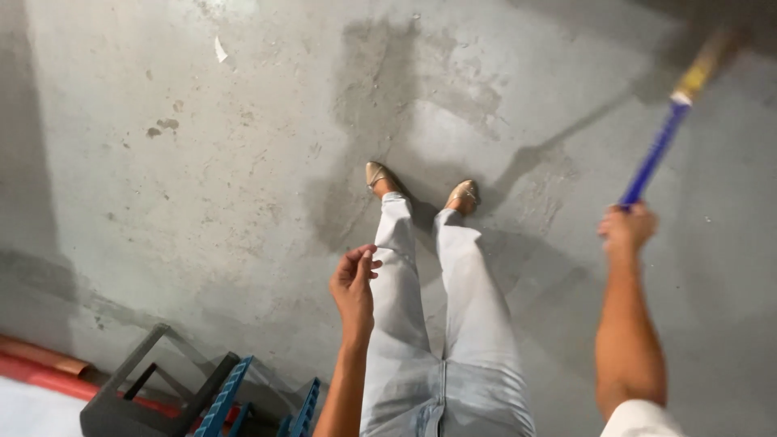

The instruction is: Sweeping the floor of a bakery kitchen using a broom and a dustpan.

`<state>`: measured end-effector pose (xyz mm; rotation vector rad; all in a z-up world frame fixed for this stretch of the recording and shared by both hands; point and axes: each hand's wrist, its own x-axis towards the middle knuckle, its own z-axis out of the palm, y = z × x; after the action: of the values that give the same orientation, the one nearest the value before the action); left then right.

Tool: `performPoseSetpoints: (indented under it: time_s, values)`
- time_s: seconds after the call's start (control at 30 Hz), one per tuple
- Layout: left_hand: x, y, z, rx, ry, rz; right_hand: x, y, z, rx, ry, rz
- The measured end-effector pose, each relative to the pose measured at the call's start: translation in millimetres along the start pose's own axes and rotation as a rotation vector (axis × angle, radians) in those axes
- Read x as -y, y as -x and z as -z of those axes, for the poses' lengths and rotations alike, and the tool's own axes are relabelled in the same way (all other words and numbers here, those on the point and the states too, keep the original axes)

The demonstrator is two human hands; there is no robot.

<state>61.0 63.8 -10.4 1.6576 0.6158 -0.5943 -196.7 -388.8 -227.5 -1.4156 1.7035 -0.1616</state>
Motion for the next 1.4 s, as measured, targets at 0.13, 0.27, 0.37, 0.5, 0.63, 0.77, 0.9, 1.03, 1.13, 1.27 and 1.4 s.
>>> performPoseSetpoints:
  time_s: [0.13,0.27,0.37,0.5,0.63,0.77,0.9,1.03,1.13,1.27,1.4]
  values:
    - [13.1,-24.0,43.5,-0.042,-0.077,0.019,20.5,-50.5,-13.3,-0.046,-0.175,-0.199]
    - [16.5,-47.5,86.5,-0.087,-0.002,0.052,69.9,2.9,-122.5,0.078,0.054,-0.028]
    - [2.0,-59.0,103.4,-0.145,0.039,0.070,61.1,65.3,-244.8,0.169,0.197,0.116]
    - [-29.1,-61.4,102.6,-0.173,0.076,0.030,122.2,182.5,-386.1,0.368,0.262,0.284]
    - [-21.1,-61.4,105.9,-0.134,0.113,0.015,209.6,250.5,-390.4,0.552,0.233,0.310]
    - [-11.8,-62.0,108.7,-0.107,0.132,0.031,197.8,252.4,-344.8,0.653,0.189,0.484]
    - [-22.4,-66.2,112.6,-0.093,0.151,0.038,117.9,236.1,-255.6,0.409,0.144,0.655]
    - [-27.1,-76.1,122.6,-0.107,0.189,0.030,82.1,231.1,-164.6,0.173,0.342,0.190]
    - [-24.7,-82.0,133.5,-0.146,0.229,0.058,-22.8,152.1,-128.7,0.101,-0.074,-0.074]
    - [-18.2,-87.7,148.5,-0.187,0.219,0.104,-113.1,92.9,-157.3,0.059,-0.452,-0.499]
    - [-27.9,-89.5,156.5,-0.201,0.227,0.105,-12.8,257.6,-286.1,0.165,-0.085,-0.408]
